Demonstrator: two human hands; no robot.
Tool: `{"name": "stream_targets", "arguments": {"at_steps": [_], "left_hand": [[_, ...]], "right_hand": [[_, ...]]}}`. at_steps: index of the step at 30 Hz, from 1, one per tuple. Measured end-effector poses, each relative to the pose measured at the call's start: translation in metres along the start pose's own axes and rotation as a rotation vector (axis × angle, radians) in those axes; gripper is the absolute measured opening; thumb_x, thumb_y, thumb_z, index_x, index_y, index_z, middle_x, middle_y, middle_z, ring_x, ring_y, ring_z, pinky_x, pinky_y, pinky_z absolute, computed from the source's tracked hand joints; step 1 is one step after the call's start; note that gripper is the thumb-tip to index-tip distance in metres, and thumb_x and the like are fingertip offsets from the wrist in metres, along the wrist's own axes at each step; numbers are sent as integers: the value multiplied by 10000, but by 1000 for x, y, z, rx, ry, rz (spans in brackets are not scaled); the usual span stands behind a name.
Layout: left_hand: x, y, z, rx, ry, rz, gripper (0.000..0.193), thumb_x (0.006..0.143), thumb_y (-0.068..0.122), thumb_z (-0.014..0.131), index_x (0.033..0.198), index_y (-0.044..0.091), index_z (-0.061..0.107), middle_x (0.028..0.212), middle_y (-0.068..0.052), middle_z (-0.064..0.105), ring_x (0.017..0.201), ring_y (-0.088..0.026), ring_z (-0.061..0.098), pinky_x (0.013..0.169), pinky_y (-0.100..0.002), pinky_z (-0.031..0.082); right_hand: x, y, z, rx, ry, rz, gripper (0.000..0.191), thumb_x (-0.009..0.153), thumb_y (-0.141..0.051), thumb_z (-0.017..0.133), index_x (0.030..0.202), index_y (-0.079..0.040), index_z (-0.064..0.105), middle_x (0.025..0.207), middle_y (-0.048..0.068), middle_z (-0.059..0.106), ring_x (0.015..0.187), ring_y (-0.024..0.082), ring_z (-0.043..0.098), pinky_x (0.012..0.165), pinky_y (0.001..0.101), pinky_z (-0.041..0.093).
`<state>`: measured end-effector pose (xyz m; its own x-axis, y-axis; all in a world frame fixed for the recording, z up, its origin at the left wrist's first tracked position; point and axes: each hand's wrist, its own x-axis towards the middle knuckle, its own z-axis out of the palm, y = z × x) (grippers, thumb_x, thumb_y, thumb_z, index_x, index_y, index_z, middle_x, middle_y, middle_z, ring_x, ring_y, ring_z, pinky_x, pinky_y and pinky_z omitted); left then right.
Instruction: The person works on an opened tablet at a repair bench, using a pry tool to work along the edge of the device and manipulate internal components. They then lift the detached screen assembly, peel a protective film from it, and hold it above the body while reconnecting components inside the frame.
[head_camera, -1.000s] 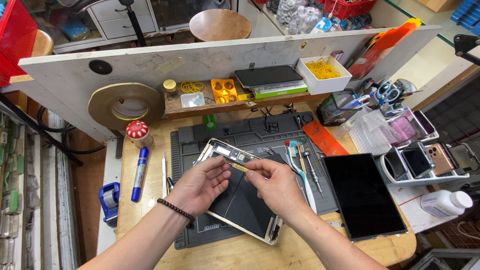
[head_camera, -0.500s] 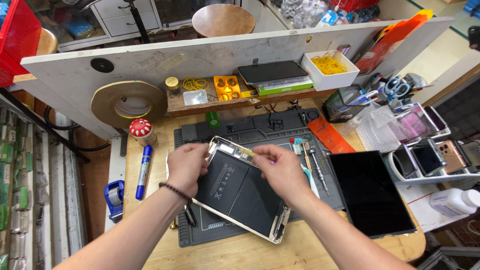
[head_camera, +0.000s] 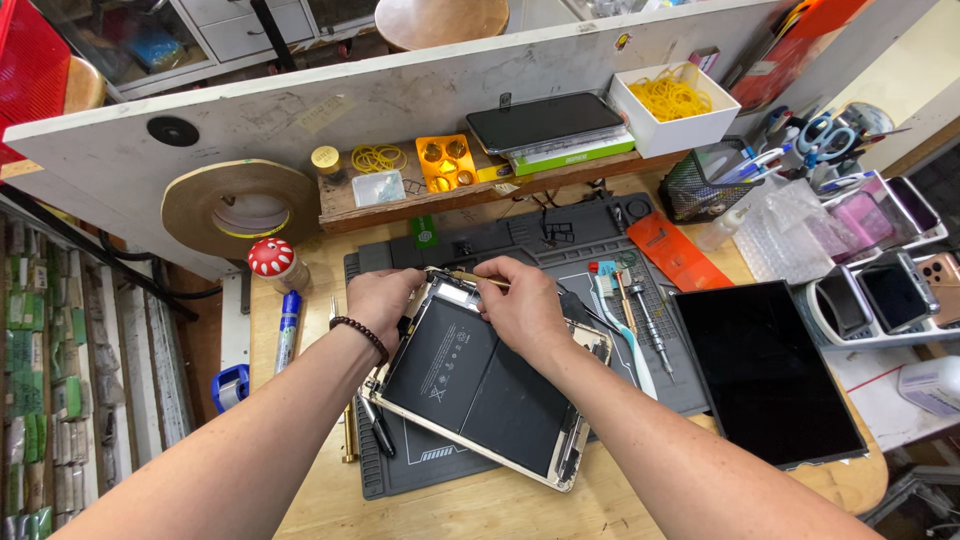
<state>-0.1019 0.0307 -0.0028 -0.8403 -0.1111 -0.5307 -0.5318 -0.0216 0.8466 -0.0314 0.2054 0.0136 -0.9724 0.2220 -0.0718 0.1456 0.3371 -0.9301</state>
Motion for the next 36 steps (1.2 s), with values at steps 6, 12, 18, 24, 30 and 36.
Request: {"name": "stream_targets", "arguments": {"at_steps": [6, 12, 18, 24, 30, 36], "left_hand": [[4, -6, 3, 47, 43, 62, 329, 809, 95, 763, 1101, -55, 745, 1020, -163, 770, 861, -227, 728, 738, -364, 601], [13, -15, 8, 69, 91, 110, 307, 797, 93, 770, 1064, -59, 760, 979, -148, 778, 829, -208, 723, 738, -353, 590], [16, -16, 7, 63, 97, 90, 316, 783, 78, 770, 1070, -53, 760, 977, -149, 778, 823, -211, 730, 730, -352, 598], [10, -13, 7, 44, 92, 71, 318, 794, 74, 767, 1083, -57, 750, 997, -163, 772, 830, -223, 737, 725, -356, 608], [6, -9, 9, 42, 89, 56, 309, 800, 66, 764, 1083, -58, 751, 1006, -171, 771, 827, -228, 738, 716, -358, 611], [8, -10, 11, 34, 82, 59, 296, 804, 64, 764, 1074, -56, 755, 991, -164, 776, 819, -226, 738, 711, -356, 610]], "right_hand": [[-1, 0, 2, -49, 23, -64, 203, 917, -131, 668, 1096, -68, 742, 823, 75, 782, 679, 137, 750, 657, 293, 606], [-1, 3, 2, -191, 79, -225, 201, 881, -134, 686, 1059, -75, 759, 907, 134, 776, 826, 261, 763, 760, 361, 587], [-1, 2, 3, -218, 79, -224, 204, 881, -147, 684, 1057, -85, 765, 931, 141, 776, 866, 285, 761, 792, 368, 583], [-3, -4, 1, -203, 33, -117, 219, 897, -163, 672, 1088, -99, 758, 922, 130, 787, 850, 264, 778, 801, 357, 590], [-2, -5, 1, -221, 37, -138, 224, 892, -161, 682, 1092, -96, 761, 975, 130, 784, 903, 271, 765, 827, 361, 581], [1, -2, 0, -226, 45, -135, 225, 888, -158, 683, 1089, -96, 761, 975, 131, 783, 905, 273, 762, 830, 363, 580]]}}
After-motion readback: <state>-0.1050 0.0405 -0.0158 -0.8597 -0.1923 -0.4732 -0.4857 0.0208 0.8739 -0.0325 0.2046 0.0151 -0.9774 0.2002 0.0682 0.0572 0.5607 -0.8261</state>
